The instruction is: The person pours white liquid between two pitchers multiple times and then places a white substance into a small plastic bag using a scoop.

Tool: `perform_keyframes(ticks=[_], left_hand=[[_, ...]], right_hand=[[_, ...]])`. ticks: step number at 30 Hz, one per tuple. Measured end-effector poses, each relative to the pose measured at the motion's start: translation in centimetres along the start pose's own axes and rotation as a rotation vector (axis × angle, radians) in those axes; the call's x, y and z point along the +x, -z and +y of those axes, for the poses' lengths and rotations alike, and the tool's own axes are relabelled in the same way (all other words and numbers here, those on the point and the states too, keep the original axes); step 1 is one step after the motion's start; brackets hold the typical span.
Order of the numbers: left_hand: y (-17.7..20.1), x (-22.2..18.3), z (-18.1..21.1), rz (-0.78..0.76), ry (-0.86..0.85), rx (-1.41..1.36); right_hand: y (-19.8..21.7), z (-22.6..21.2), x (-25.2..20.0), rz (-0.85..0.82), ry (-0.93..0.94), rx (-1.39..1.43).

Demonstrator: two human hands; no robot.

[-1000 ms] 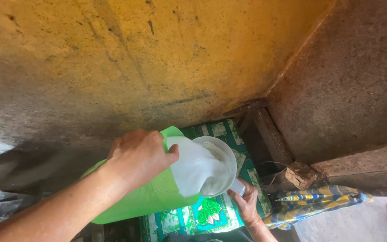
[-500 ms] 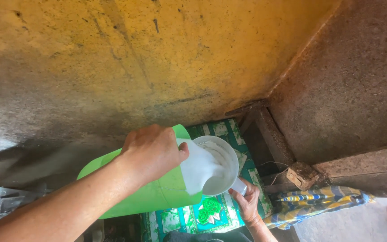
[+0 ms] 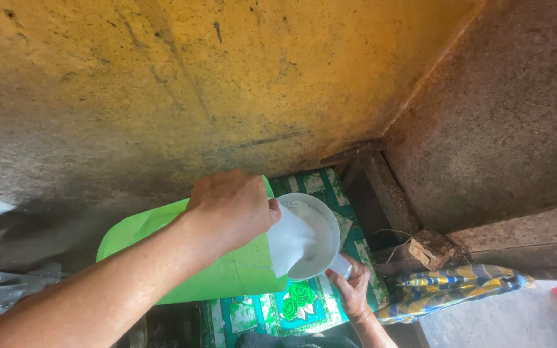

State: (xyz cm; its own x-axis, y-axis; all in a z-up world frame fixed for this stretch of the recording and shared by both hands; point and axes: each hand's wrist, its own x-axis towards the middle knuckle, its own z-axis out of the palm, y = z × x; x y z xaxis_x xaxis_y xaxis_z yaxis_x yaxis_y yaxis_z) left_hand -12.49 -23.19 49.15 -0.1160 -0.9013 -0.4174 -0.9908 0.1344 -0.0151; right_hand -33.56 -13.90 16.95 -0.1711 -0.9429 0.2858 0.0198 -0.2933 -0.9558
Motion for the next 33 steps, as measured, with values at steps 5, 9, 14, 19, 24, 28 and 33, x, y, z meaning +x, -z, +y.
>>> perform_keyframes(ticks=[5, 9, 14, 19, 24, 28, 33], left_hand=[[0.1, 0.1, 0.1, 0.021, -0.017, 0.009], [0.0, 0.0, 0.1, 0.009, -0.012, 0.027], [-0.8, 0.2, 0.1, 0.073, -0.051, 0.058], [-1.9, 0.9, 0.3, 0.104, -0.060, 0.048], [-2.5, 0.6, 0.3, 0.148, -0.115, 0.056], [-2.8, -0.5, 0.1, 0.217, -0.119, 0.089], [-0.6, -5.2, -2.5, 0.077, -0.008, -0.106]], right_hand=[[0.1, 0.4, 0.0, 0.007, -0.007, -0.004], [0.1, 0.2, 0.1, 0.003, -0.005, -0.005], [0.2, 0.1, 0.3, -0.014, -0.019, 0.058], [1.1, -1.1, 1.2, -0.125, -0.151, 0.020], [1.1, -2.9, 2.3, -0.250, -0.281, -0.071], [1.0, -1.3, 1.6, -0.146, -0.251, -0.063], [0.5, 0.4, 0.7, -0.021, -0.185, 0.035]])
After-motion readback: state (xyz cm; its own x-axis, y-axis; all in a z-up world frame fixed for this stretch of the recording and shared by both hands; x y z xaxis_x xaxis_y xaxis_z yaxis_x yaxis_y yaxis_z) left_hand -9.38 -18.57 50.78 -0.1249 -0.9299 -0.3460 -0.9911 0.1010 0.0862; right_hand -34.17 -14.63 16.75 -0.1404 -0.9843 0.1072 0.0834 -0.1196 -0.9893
